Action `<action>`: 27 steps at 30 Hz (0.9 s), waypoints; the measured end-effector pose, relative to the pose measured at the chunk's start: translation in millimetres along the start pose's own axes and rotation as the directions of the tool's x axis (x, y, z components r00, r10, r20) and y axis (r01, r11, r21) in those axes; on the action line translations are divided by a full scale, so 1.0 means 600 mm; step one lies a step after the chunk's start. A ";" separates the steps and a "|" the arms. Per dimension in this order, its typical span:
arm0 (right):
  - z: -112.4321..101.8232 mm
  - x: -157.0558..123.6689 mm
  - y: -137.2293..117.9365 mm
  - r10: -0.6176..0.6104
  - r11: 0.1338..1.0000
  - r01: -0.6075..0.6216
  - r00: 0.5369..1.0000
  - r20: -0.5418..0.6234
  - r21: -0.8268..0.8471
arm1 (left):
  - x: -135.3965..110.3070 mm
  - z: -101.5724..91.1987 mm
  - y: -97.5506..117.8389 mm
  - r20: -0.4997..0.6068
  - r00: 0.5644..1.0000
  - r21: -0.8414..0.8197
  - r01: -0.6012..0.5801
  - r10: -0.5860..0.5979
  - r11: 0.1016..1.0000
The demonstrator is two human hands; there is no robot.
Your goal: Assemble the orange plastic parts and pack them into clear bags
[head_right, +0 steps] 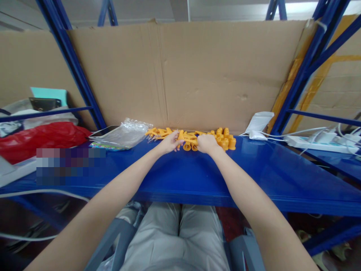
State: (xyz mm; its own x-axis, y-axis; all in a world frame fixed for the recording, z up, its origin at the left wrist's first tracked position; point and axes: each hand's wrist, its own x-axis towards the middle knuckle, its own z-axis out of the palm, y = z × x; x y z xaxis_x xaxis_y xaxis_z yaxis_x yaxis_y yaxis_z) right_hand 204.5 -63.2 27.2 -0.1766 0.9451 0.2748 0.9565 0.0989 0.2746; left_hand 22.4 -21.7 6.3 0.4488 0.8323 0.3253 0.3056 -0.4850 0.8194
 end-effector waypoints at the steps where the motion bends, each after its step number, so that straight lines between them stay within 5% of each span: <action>1: 0.000 0.000 0.001 0.001 1.000 -0.001 1.000 0.006 0.012 | 0.000 0.000 0.001 -0.010 1.000 0.017 -0.015 0.015 1.000; 6: 0.002 0.000 0.005 0.004 1.000 -0.004 1.000 0.008 0.030 | -0.002 0.004 0.008 -0.026 0.999 -0.001 -0.022 0.022 1.000; 15: -0.012 -0.003 -0.004 -0.028 0.999 0.022 0.976 -0.216 -0.031 | -0.009 -0.007 0.030 0.094 0.971 -0.322 0.240 -0.222 0.916; 27: -0.017 -0.007 -0.016 -0.015 0.999 0.005 0.978 -0.206 -0.051 | -0.010 -0.013 0.020 0.149 0.949 -0.417 0.316 -0.278 0.852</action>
State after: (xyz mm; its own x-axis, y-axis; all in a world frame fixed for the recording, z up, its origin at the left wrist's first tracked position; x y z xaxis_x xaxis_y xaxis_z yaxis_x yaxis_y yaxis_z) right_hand 193.5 -71.1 33.0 -0.2352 0.8593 0.4543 0.9424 0.0872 0.3229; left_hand 17.2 -30.3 18.0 0.4663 0.8846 0.0101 0.0521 -0.0389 0.9979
